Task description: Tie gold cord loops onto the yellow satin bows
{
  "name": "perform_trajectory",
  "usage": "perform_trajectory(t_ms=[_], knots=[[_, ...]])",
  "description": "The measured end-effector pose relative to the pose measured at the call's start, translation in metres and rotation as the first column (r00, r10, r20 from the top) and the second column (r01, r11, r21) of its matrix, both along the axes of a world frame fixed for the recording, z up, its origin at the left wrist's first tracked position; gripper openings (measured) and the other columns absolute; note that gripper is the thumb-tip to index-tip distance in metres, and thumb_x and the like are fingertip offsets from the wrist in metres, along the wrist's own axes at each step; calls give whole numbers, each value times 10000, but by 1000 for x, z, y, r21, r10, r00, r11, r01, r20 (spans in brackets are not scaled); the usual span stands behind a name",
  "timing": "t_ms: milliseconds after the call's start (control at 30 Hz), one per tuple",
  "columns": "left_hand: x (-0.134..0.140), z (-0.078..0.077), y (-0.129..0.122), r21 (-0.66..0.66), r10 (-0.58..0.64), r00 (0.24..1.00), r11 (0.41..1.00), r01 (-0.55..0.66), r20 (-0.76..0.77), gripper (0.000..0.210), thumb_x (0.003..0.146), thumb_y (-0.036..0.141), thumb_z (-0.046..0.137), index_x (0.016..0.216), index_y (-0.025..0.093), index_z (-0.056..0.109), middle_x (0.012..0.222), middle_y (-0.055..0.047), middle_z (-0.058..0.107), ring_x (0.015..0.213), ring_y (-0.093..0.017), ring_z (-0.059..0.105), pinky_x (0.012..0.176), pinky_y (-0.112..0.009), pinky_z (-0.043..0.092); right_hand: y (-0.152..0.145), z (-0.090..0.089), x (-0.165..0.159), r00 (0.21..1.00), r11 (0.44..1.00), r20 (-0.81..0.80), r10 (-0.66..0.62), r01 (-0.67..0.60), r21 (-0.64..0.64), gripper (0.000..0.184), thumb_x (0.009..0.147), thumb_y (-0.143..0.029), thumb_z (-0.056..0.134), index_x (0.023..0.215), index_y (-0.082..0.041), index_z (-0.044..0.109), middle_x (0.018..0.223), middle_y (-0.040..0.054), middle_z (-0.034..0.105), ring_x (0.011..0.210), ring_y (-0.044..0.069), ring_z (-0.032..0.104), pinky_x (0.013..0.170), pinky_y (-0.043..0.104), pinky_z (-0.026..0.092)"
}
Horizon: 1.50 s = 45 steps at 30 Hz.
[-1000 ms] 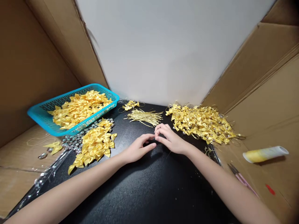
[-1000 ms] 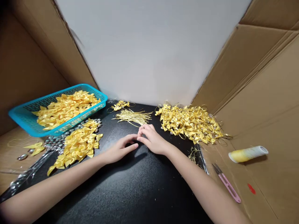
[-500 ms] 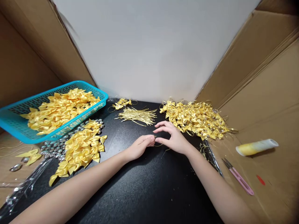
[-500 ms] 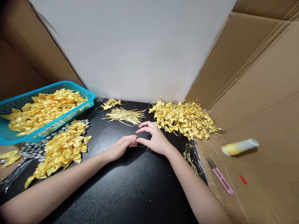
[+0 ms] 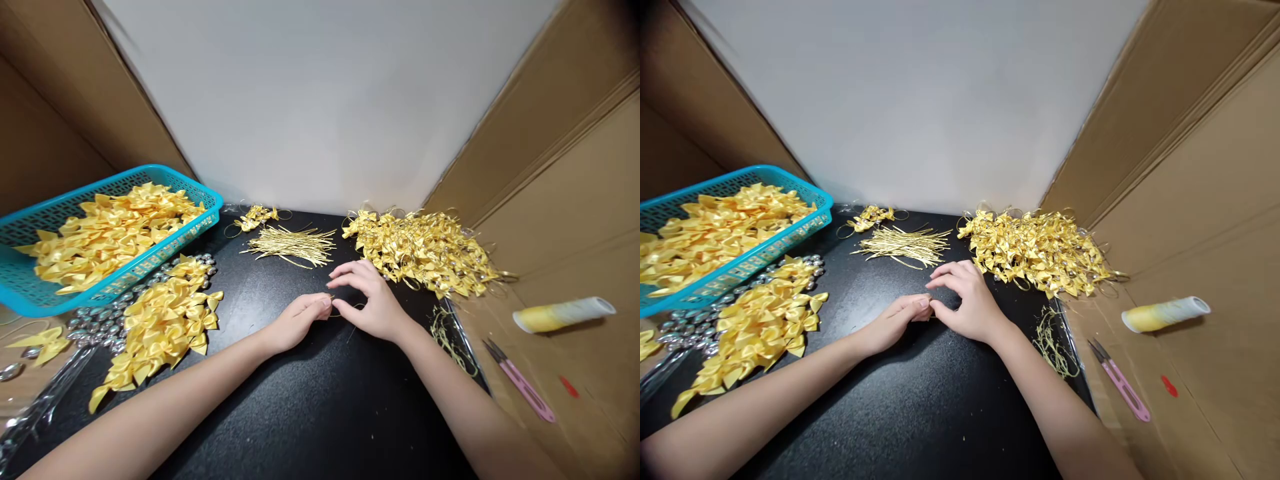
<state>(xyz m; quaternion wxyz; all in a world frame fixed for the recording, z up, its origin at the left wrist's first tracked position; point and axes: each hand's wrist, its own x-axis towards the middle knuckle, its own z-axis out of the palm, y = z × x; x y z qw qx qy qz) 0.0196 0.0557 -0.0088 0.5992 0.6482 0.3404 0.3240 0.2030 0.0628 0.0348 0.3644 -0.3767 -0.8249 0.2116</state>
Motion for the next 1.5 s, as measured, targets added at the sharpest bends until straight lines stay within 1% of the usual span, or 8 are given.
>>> perform_trajectory(t_ms=[267, 467, 667, 800, 933, 1100, 1233, 1500], knots=[[-2, 0, -2, -76, 11, 999, 997, -7, 49, 380, 915, 415, 427, 609, 192, 389, 623, 43, 314, 614, -126, 277, 587, -269, 281, 1, 2, 1, 996, 999, 85, 39, -42, 31, 112, 866, -205, 629, 781, -234, 697, 994, 30, 676, 970, 210, 528, 902, 417, 412], [0, 3, 1, -163, 116, 968, 983, -81, 221, 431, 917, 484, 424, 599, 193, 400, 618, 27, 373, 639, -139, 370, 655, -280, 365, 4, 0, 2, 996, 998, 76, -42, 39, 43, 118, 863, -164, 621, 759, -211, 649, 911, 39, 659, 918, 210, 530, 851, 392, 417], [0, 0, 6, -554, 415, 831, 817, -161, 370, 318, 763, 425, 717, 914, 146, 714, 834, -47, 636, 720, -135, 482, 686, -252, 385, 3, -3, 1, 984, 999, 178, -7, -1, 42, 112, 878, -183, 613, 778, -215, 650, 940, 39, 634, 949, 209, 516, 886, 399, 396], [1, -2, 5, -588, 458, 822, 785, -196, 339, 345, 703, 405, 781, 956, 171, 768, 949, -65, 720, 706, -120, 488, 726, -258, 388, 2, -1, 2, 974, 998, 225, -13, 1, 55, 109, 881, -187, 612, 780, -214, 643, 948, 42, 618, 953, 214, 499, 876, 393, 395], [-1, -5, 3, -493, 418, 867, 834, -247, 272, 321, 753, 413, 736, 981, 190, 773, 928, -70, 742, 700, -133, 499, 717, -278, 384, 0, 4, 5, 964, 998, 266, -12, -5, 65, 110, 885, -190, 608, 779, -208, 635, 971, 46, 606, 971, 219, 484, 883, 395, 387], [-3, -2, -2, -117, 298, 953, 950, -290, 55, 296, 868, 402, 596, 922, 171, 773, 785, -36, 696, 656, -136, 483, 629, -260, 365, -2, 9, 4, 950, 997, 310, 28, -50, 63, 114, 904, -192, 583, 799, -200, 628, 976, 48, 597, 987, 218, 476, 906, 404, 376], [-3, 0, -4, 100, 217, 975, 972, -212, -42, 315, 917, 352, 511, 766, 164, 715, 688, -3, 609, 664, -138, 510, 647, -251, 392, -1, 8, 2, 960, 998, 280, 11, -29, 59, 125, 901, -215, 597, 783, -198, 631, 951, 45, 594, 964, 214, 479, 890, 399, 384], [-1, 1, -5, 163, 188, 981, 970, -179, -38, 316, 911, 297, 470, 655, 170, 604, 679, 0, 584, 693, -138, 536, 699, -248, 415, 3, -9, -5, 997, 994, 65, -32, 39, -106, 79, 851, -179, 649, 778, -208, 657, 913, 34, 595, 909, 195, 519, 841, 365, 420]])
